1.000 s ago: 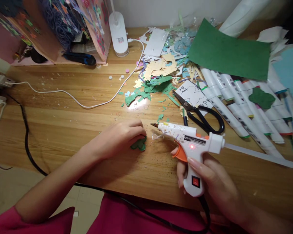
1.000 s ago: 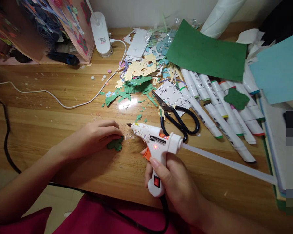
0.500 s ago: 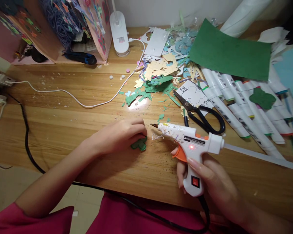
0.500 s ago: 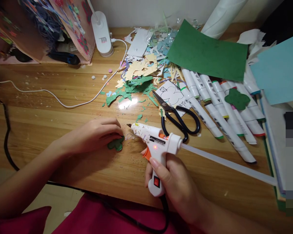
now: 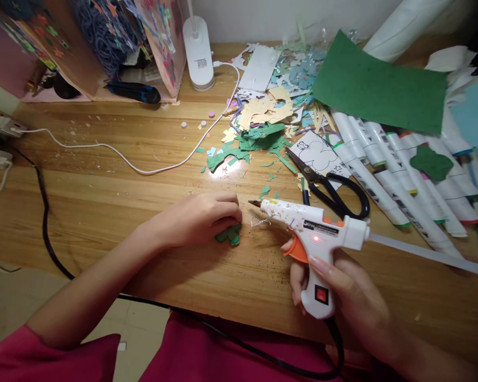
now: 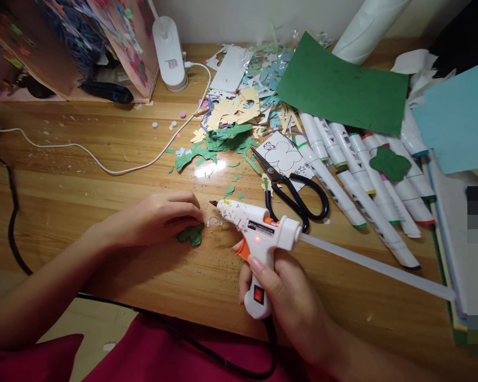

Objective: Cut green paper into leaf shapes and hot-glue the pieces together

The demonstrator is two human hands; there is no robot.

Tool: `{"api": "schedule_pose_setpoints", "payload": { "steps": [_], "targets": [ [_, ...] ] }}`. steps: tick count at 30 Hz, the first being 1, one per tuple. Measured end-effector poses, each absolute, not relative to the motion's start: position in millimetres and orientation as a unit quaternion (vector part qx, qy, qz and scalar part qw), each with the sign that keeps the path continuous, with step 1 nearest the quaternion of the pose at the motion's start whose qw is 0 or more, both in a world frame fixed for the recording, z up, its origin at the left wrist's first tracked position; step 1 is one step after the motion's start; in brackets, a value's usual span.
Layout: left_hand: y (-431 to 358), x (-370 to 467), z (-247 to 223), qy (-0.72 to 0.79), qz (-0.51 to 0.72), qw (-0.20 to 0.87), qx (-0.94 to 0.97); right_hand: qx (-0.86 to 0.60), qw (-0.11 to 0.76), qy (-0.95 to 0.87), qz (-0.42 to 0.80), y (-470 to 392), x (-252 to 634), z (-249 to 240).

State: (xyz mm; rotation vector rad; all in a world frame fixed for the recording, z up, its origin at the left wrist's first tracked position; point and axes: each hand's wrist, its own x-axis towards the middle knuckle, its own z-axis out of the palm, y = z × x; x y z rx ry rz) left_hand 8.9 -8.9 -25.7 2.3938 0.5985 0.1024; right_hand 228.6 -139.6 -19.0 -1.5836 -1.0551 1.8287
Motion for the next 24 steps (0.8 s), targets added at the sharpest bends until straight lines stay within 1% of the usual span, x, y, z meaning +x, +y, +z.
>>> {"api": "schedule_pose_setpoints", "payload": {
  "steps": [21,24],
  "targets": [
    [-6.8,11.8,-21.4,0.235,0.030,0.340,0.910,-0.577,0.258,-0.384,0.673,-139.7,228.5,-16.8],
    [-7.4,12.1,-21.2,0.235,0.032,0.338,0.911,-0.582,0.247,-0.384,0.673,-139.6,228.8,-15.8]
  ]
}}
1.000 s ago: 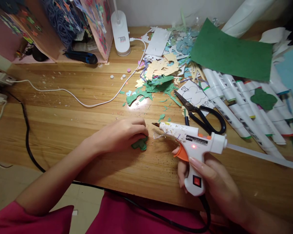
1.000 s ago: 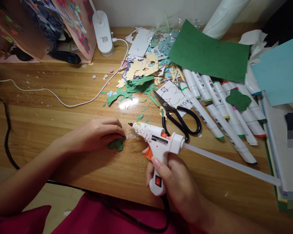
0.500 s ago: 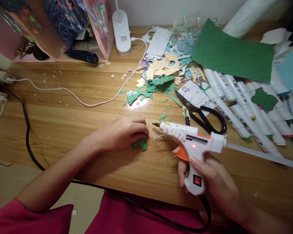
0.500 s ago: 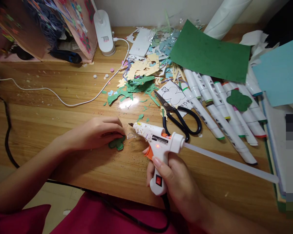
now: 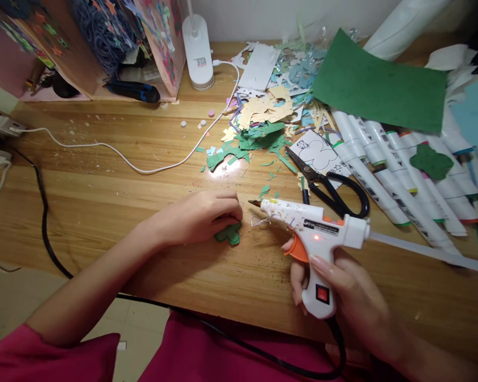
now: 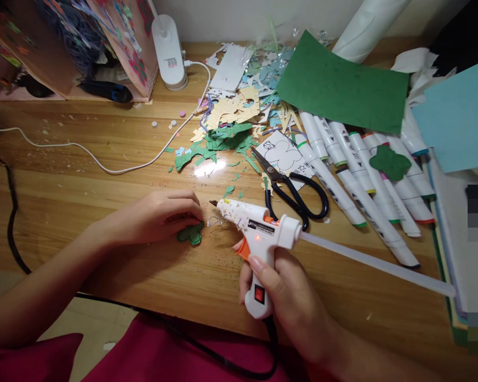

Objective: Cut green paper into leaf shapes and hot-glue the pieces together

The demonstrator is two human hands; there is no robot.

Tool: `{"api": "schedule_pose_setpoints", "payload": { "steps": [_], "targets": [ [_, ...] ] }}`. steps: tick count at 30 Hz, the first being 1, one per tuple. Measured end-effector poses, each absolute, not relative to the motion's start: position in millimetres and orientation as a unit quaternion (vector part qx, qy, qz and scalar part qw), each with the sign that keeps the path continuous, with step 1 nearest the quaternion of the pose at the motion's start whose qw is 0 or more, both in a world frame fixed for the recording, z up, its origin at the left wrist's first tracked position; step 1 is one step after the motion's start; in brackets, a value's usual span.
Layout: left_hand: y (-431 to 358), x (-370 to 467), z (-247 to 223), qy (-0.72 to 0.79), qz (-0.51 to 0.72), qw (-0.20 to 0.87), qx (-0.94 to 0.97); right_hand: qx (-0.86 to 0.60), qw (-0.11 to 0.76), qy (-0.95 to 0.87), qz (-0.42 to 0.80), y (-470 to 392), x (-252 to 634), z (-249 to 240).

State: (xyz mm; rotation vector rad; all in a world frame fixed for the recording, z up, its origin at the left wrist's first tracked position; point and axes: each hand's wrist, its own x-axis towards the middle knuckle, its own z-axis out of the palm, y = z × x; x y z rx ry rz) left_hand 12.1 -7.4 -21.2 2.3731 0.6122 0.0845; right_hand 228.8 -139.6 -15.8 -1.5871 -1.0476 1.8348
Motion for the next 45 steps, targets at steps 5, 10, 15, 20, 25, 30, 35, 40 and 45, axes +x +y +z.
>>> {"api": "schedule_pose_setpoints", "payload": {
  "steps": [5,10,15,20,25,30,35,40,45],
  "targets": [
    [-8.5,10.9,-22.9,0.240,0.041,0.345,0.907,-0.597,0.207,-0.366,0.683,-140.9,228.8,-12.9],
    [-9.2,8.8,-25.6,0.236,0.053,0.346,0.906,-0.603,0.221,-0.364,0.675,-144.0,226.3,-13.9],
    [-8.9,8.0,-26.2,0.236,0.061,0.346,0.906,-0.608,0.217,-0.379,0.663,-146.3,227.0,-16.5],
    [-8.3,8.8,-25.3,0.233,0.063,0.342,0.908,-0.620,0.203,-0.391,0.649,-144.9,227.8,-15.8],
    [-8.3,9.7,-26.1,0.233,0.068,0.345,0.907,-0.612,0.234,-0.390,0.647,-142.9,225.9,-15.6],
    [-7.6,9.1,-27.1,0.229,0.073,0.351,0.905,-0.618,0.224,-0.390,0.645,-141.7,224.6,-12.4],
    [-7.4,9.5,-25.6,0.234,0.065,0.355,0.903,-0.648,0.207,-0.390,0.620,-138.6,222.4,-7.3],
    [-7.5,9.6,-26.2,0.234,0.060,0.354,0.904,-0.652,0.194,-0.391,0.621,-138.4,222.1,-5.9],
    [-7.0,9.3,-26.8,0.236,0.060,0.355,0.903,-0.658,0.177,-0.390,0.619,-139.4,222.8,-4.0]
  ]
}}
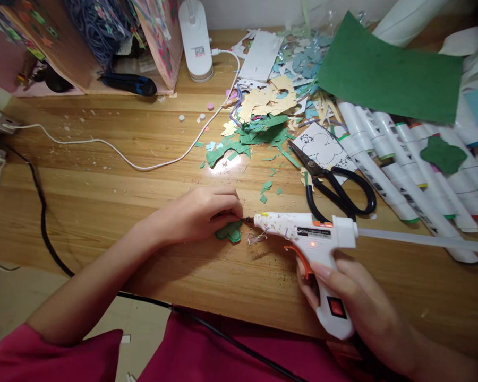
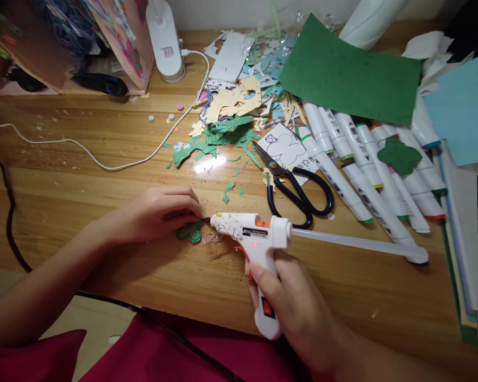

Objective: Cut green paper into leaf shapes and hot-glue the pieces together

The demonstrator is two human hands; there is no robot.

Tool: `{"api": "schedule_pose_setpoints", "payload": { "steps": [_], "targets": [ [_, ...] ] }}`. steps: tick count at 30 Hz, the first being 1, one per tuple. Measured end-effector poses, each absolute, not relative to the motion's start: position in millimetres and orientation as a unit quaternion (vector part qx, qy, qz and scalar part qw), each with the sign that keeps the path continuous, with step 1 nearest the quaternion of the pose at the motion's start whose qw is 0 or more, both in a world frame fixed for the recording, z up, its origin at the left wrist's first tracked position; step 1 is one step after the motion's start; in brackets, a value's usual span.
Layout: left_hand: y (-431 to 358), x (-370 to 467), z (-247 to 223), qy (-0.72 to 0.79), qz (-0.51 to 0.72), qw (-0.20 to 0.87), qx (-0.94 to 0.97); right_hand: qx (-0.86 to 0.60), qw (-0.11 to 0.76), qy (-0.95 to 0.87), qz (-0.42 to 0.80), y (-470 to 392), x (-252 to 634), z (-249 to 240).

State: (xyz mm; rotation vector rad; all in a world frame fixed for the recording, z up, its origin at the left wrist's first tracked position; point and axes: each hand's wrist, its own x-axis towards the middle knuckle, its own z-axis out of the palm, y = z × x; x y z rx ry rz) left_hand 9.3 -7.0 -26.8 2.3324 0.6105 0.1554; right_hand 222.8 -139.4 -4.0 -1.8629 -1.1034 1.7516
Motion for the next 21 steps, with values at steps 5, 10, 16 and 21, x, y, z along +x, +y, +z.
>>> {"api": "schedule_pose_setpoints", "payload": {
  "steps": [5,10,16,21],
  "targets": [
    [-7.0,8.6,-27.3,0.235,0.059,0.355,0.903,-0.650,0.178,-0.405,0.618,-139.5,224.1,-6.1],
    [-6.8,8.0,-28.2,0.233,0.062,0.351,0.905,-0.646,0.174,-0.421,0.613,-139.4,224.1,-6.0],
    [-6.8,8.6,-27.7,0.232,0.063,0.352,0.905,-0.653,0.191,-0.379,0.626,-136.3,222.2,-4.8],
    [-7.1,8.9,-27.6,0.234,0.062,0.350,0.905,-0.653,0.181,-0.382,0.629,-137.4,223.5,-5.9]
  ]
}}
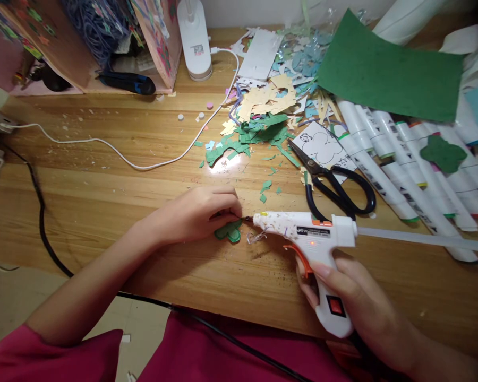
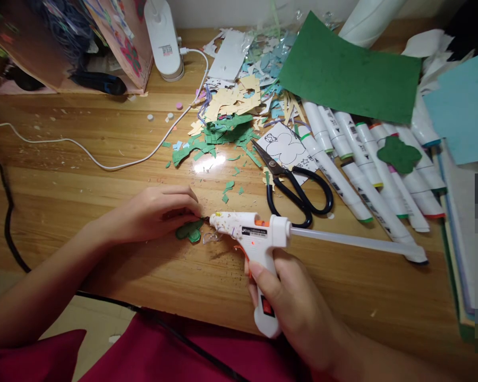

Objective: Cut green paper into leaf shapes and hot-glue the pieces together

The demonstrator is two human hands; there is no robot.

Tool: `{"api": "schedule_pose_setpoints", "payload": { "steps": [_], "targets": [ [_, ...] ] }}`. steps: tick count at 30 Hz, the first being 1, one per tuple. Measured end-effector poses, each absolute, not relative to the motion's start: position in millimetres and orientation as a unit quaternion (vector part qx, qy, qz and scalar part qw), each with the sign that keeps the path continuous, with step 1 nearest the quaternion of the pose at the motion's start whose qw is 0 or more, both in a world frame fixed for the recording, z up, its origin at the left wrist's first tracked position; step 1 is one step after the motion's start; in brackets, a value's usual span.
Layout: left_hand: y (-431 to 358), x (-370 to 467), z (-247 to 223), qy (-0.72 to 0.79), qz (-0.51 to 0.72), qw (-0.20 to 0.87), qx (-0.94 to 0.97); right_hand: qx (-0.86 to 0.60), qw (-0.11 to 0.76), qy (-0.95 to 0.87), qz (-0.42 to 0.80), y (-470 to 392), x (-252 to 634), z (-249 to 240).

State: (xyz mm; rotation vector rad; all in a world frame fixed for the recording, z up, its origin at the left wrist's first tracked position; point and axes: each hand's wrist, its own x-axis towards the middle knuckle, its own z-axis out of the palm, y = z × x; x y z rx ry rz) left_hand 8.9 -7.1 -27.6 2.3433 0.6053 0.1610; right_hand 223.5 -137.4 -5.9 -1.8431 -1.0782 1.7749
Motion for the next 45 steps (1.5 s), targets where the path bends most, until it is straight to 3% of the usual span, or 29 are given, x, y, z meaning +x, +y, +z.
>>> {"api": "schedule_pose_setpoints", "payload": {
  "steps": [22,30,45],
  "targets": [
    [-6.5,7.7,-28.9,0.241,0.083,0.377,0.891,-0.674,0.217,-0.376,0.598,-139.7,220.2,0.4],
    [-6.9,8.7,-27.9,0.242,0.085,0.381,0.888,-0.661,0.194,-0.370,0.623,-140.9,225.5,-3.4],
    [-37.7,-12.3,-40.9,0.209,0.150,0.194,0.946,-0.645,0.192,-0.367,0.642,-137.9,226.2,-3.7]
  ]
}}
